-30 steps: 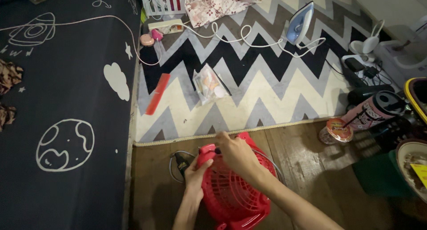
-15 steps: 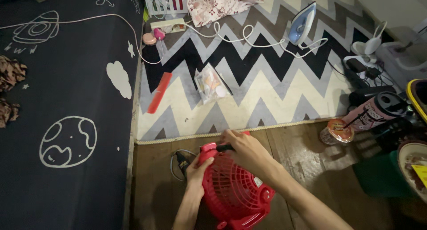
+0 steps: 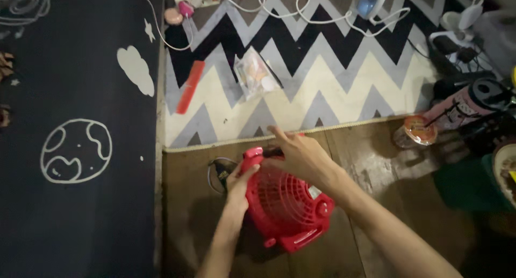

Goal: The person assembles a red car-shaped fan by attaching the fan blade to the motor hub, fitting the front grille, and securing the rear cover with a screwdriver. The person uses a screwdriver to tighten screws on the rear cover and rotates the fan to check alignment.

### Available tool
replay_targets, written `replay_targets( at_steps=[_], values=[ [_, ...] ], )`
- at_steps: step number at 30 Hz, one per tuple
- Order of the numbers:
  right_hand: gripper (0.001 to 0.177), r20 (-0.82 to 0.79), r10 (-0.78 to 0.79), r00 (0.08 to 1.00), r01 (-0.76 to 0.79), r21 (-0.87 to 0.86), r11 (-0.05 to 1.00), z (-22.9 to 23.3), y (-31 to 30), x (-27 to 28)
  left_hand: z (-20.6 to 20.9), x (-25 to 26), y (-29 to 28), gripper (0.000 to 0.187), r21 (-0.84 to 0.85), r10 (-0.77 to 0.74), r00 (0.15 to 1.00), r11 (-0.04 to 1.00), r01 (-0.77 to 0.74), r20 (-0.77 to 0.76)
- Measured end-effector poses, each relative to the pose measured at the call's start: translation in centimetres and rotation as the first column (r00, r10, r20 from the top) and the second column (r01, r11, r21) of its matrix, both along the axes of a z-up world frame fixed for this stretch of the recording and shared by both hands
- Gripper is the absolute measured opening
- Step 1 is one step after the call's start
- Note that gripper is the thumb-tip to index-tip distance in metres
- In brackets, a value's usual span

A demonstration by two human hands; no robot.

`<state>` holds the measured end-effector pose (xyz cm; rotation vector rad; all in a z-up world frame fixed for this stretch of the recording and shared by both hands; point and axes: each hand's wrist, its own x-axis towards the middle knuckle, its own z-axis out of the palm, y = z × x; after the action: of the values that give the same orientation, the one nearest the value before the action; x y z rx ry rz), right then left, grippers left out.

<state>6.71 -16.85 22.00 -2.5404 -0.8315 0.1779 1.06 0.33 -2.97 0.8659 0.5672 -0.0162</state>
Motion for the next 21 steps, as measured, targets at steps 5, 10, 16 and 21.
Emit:
replay_targets(
  at_steps=[5, 10, 16, 21],
  values=[
    [0.030, 0.034, 0.155, 0.987, -0.157, 0.080, 0.984, -0.2, -0.7, 0.7, 1.3, 0.1, -0.1, 0.055, -0.059, 0.000, 0.999, 0.998, -0.004, -0.055],
    [0.020, -0.019, -0.016, 1.000, 0.018, 0.087, 0.996, -2.4, 0.0, 0.7, 1.9, -0.4, -0.4, 0.055, -0.065, -0.003, 1.000, 0.998, 0.003, 0.000],
    [0.033, 0.190, 0.135, 0.972, -0.107, -0.153, 0.982, -1.8, -0.6, 0.7, 2.1, 0.0, -0.3, 0.055, -0.022, -0.025, 1.000, 0.999, 0.025, 0.012],
    [0.050, -0.003, 0.093, 0.996, -0.093, 0.043, 0.995, 0.8, 0.0, 0.9, 1.8, 0.5, -0.4, 0.055, -0.008, -0.034, 0.999, 0.999, 0.034, -0.003]
  ],
)
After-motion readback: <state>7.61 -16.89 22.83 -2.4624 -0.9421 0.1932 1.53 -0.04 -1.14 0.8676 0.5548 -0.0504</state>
